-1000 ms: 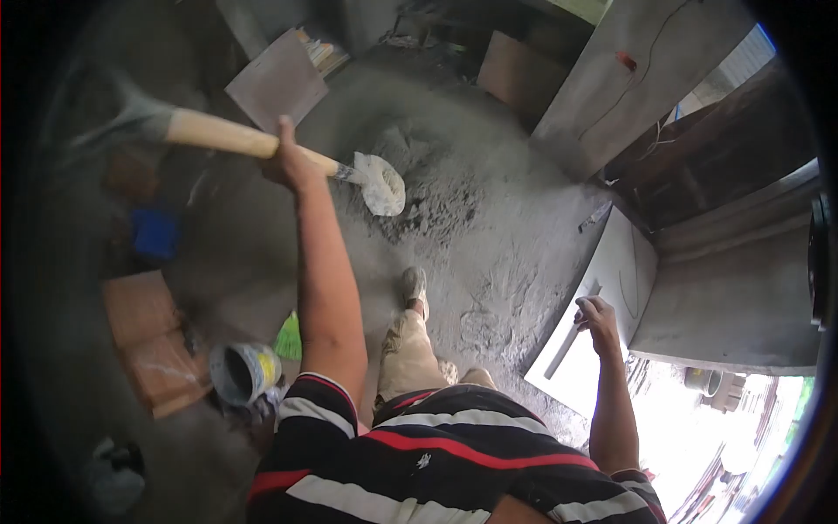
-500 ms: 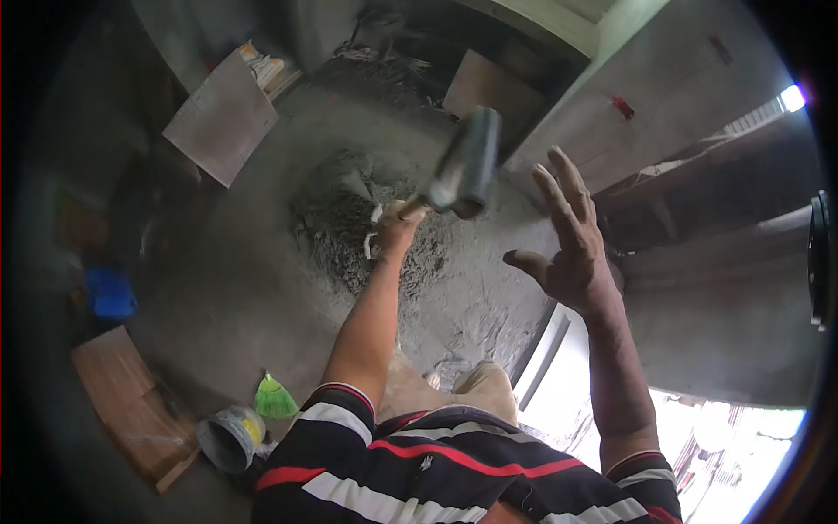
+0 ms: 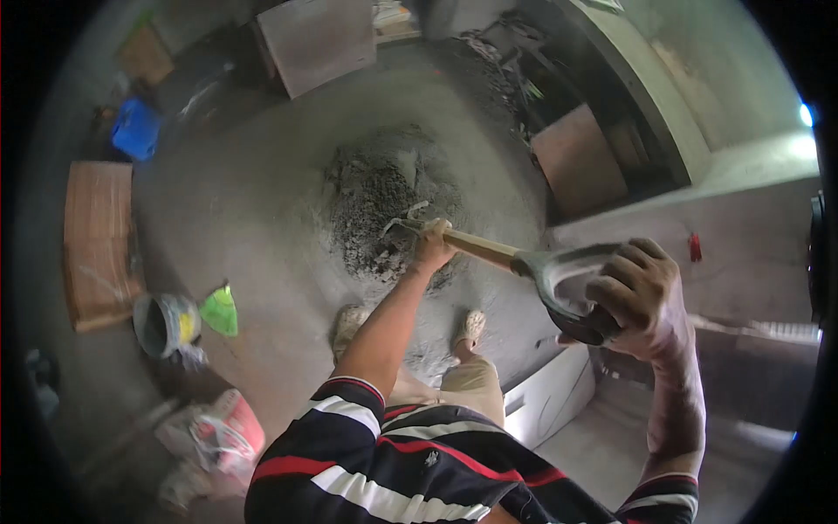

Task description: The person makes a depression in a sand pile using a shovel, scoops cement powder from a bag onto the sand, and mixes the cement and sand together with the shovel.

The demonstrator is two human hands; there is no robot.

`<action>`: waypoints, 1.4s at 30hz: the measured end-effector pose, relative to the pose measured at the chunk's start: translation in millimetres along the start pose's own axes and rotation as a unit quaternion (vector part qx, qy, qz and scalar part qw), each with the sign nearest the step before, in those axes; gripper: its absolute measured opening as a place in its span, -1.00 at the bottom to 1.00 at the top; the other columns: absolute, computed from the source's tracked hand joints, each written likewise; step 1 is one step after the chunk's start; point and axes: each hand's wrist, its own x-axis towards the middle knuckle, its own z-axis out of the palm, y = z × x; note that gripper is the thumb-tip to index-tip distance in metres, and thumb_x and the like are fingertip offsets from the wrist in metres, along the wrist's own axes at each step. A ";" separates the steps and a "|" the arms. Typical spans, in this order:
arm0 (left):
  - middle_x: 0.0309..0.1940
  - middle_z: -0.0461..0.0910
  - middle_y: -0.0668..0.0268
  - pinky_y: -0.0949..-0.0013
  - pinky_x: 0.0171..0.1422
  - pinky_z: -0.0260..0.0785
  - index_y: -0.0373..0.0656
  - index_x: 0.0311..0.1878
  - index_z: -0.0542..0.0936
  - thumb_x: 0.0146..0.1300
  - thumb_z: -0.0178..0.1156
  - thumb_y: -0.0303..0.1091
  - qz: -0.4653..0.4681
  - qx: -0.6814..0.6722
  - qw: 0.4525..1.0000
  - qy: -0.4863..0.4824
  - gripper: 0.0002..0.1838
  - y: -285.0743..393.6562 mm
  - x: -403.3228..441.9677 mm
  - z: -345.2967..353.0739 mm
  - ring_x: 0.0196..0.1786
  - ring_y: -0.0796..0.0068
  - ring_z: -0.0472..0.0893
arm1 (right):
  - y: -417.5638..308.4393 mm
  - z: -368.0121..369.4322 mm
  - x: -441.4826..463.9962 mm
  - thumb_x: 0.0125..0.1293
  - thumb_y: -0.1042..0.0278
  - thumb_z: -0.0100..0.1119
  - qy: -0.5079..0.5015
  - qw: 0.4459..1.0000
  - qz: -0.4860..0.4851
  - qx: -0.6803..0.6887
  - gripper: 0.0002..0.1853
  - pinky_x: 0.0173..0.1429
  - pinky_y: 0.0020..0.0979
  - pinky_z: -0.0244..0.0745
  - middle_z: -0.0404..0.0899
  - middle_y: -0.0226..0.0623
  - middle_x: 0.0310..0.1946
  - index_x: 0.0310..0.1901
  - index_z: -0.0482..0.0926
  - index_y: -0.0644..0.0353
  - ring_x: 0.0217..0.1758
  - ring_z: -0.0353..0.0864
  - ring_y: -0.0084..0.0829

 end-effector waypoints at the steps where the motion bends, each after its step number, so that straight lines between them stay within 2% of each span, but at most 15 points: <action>1: -0.30 0.58 0.11 -0.01 -0.02 0.45 -0.18 -0.26 0.52 0.06 0.43 -0.27 0.029 0.016 0.999 0.041 -0.69 5.0 2.5 18.4 -0.12 -0.05 0.58 | 17.7 -0.1 -19.0 -0.40 -0.09 0.58 -0.027 1.000 0.003 0.004 -0.45 -0.31 -0.26 0.42 0.47 -0.40 -0.55 -0.47 0.49 0.06 -0.46 0.55 -0.31; 5: -0.36 0.57 0.11 0.01 -0.03 0.41 -0.17 -0.33 0.50 0.05 0.31 -0.42 0.057 0.024 0.995 0.077 -0.83 64.6 -7.4 61.6 -0.18 -0.04 0.57 | 73.3 -11.6 -94.7 -0.43 -0.18 0.62 0.003 1.000 -0.004 0.023 -0.38 -0.38 -0.28 0.33 0.37 -0.41 -0.61 -0.48 0.47 0.07 -0.55 0.46 -0.31; 8: -0.40 0.56 0.11 0.01 -0.04 0.38 -0.15 -0.35 0.51 0.04 0.30 -0.43 0.040 -0.014 0.993 0.111 -0.85 97.2 6.7 86.5 -0.21 -0.03 0.57 | 107.1 -36.2 -104.0 -0.34 -0.06 0.64 -0.009 0.998 0.028 0.049 -0.45 -0.38 -0.26 0.36 0.47 -0.38 -0.56 -0.49 0.48 0.08 -0.49 0.54 -0.30; 12: -0.40 0.56 0.08 0.02 -0.09 0.37 -0.14 -0.35 0.52 0.06 0.30 -0.44 0.005 -0.044 0.994 0.104 -0.86 40.7 1.0 121.3 -0.21 -0.02 0.58 | 119.7 31.2 -77.8 -0.23 0.05 0.65 -0.015 0.989 0.078 0.123 -0.51 -0.37 -0.20 0.43 0.60 -0.26 -0.48 -0.38 0.58 0.15 -0.50 0.59 -0.17; 13: -0.37 0.57 0.07 0.03 -0.08 0.39 -0.14 -0.33 0.53 0.05 0.32 -0.45 -0.168 -0.279 0.944 0.059 -0.85 22.9 5.2 128.5 -0.19 -0.03 0.59 | 126.5 36.9 -78.6 -0.24 0.06 0.65 -0.019 0.990 0.076 0.115 -0.52 -0.36 -0.20 0.43 0.60 -0.24 -0.49 -0.37 0.59 0.15 -0.49 0.60 -0.17; 16: -0.31 0.57 0.04 0.05 -0.07 0.43 -0.17 -0.26 0.52 0.04 0.34 -0.50 -0.249 -0.297 0.920 0.066 -0.79 -29.3 -18.9 195.2 -0.16 -0.08 0.59 | 131.9 35.2 -91.8 -0.26 0.09 0.65 -0.070 0.991 0.059 0.100 -0.53 -0.38 -0.21 0.43 0.59 -0.24 -0.51 -0.38 0.59 0.14 -0.50 0.61 -0.17; 20: -0.28 0.54 0.07 0.02 -0.02 0.42 -0.18 -0.22 0.51 0.03 0.30 -0.55 -0.183 -0.297 0.925 0.149 -0.77 9.5 -27.2 183.0 -0.12 -0.08 0.56 | 129.8 21.0 -81.6 -0.27 0.13 0.62 -0.068 0.995 -0.002 0.078 -0.58 -0.47 -0.23 0.35 0.54 -0.31 -0.58 -0.44 0.55 0.08 -0.56 0.58 -0.23; 22: -0.27 0.53 0.07 0.03 0.00 0.41 -0.17 -0.23 0.50 0.01 0.30 -0.54 -0.072 -0.053 0.978 0.190 -0.76 43.8 -28.3 151.6 -0.10 -0.07 0.55 | 121.1 17.0 -64.0 -0.27 0.13 0.61 -0.080 0.993 -0.021 0.082 -0.59 -0.49 -0.25 0.31 0.52 -0.35 -0.60 -0.48 0.53 0.07 -0.59 0.55 -0.26; 28: -0.27 0.53 0.09 0.08 -0.02 0.41 -0.18 -0.22 0.49 -0.13 0.39 -0.54 -0.142 -0.060 0.971 0.185 -0.64 49.7 -34.6 124.1 -0.12 -0.05 0.55 | 120.2 27.7 -22.7 -0.29 0.05 0.58 -0.091 0.992 -0.069 0.058 -0.57 -0.51 -0.31 0.21 0.41 -0.45 -0.67 -0.57 0.47 0.04 -0.68 0.42 -0.34; 31: -0.31 0.55 0.13 0.05 -0.07 0.39 -0.14 -0.26 0.51 -0.14 0.38 -0.51 -0.134 -0.031 0.970 0.198 -0.68 61.7 -13.5 118.9 -0.13 -0.04 0.56 | 144.9 10.9 -15.9 -0.30 0.11 0.55 -0.110 0.988 -0.077 0.072 -0.61 -0.46 -0.32 0.28 0.45 -0.40 -0.63 -0.58 0.47 0.03 -0.60 0.48 -0.32; 32: -0.31 0.55 0.13 0.05 -0.07 0.39 -0.14 -0.26 0.51 -0.14 0.38 -0.51 -0.133 -0.028 0.967 0.215 -0.68 71.5 6.5 113.6 -0.13 -0.04 0.56 | 164.8 -5.7 -16.1 -0.22 0.05 0.58 -0.064 0.994 -0.094 -0.007 -0.56 -0.30 -0.28 0.36 0.48 -0.32 -0.53 -0.46 0.51 0.09 -0.45 0.53 -0.26; 35: -0.42 0.54 0.19 0.05 -0.06 0.30 -0.11 -0.31 0.53 -0.08 0.27 -0.53 -0.111 -0.057 0.962 0.245 -0.78 122.9 77.4 93.9 -0.19 0.05 0.56 | 333.5 -90.6 -82.0 0.05 0.26 0.47 0.030 0.997 0.050 0.055 -0.58 0.06 -0.32 0.47 0.56 -0.19 -0.18 -0.08 0.57 0.20 -0.08 0.59 -0.22; 37: -0.42 0.53 0.19 0.06 0.01 0.28 -0.12 -0.31 0.52 -0.07 0.22 -0.59 -0.043 -0.072 0.954 0.287 -0.78 163.9 133.8 71.8 -0.21 0.06 0.54 | 332.5 -129.0 -31.3 0.18 0.37 0.39 0.111 0.987 -0.028 0.111 -0.74 -0.18 -0.34 0.52 0.59 -0.17 -0.28 -0.17 0.52 0.25 -0.29 0.60 -0.26; 38: -0.42 0.53 0.16 0.07 -0.04 0.30 -0.14 -0.31 0.52 -0.03 0.23 -0.57 -0.031 -0.055 0.951 0.302 -0.81 175.0 164.8 64.1 -0.21 0.08 0.54 | 311.7 -131.8 -6.3 0.25 0.34 0.39 0.212 0.958 -0.180 -0.077 -0.74 -0.42 -0.30 0.57 0.60 -0.09 -0.45 -0.37 0.49 0.31 -0.51 0.62 -0.25; 42: -0.44 0.53 0.13 0.06 -0.11 0.33 -0.16 -0.36 0.52 0.02 0.22 -0.57 0.018 0.005 0.914 0.406 -0.88 178.0 272.4 59.2 -0.26 0.08 0.54 | 356.7 -129.5 26.7 0.23 0.39 0.34 0.229 0.957 -0.170 0.062 -0.77 -0.40 -0.35 0.53 0.53 -0.20 -0.54 -0.37 0.47 0.33 -0.52 0.56 -0.34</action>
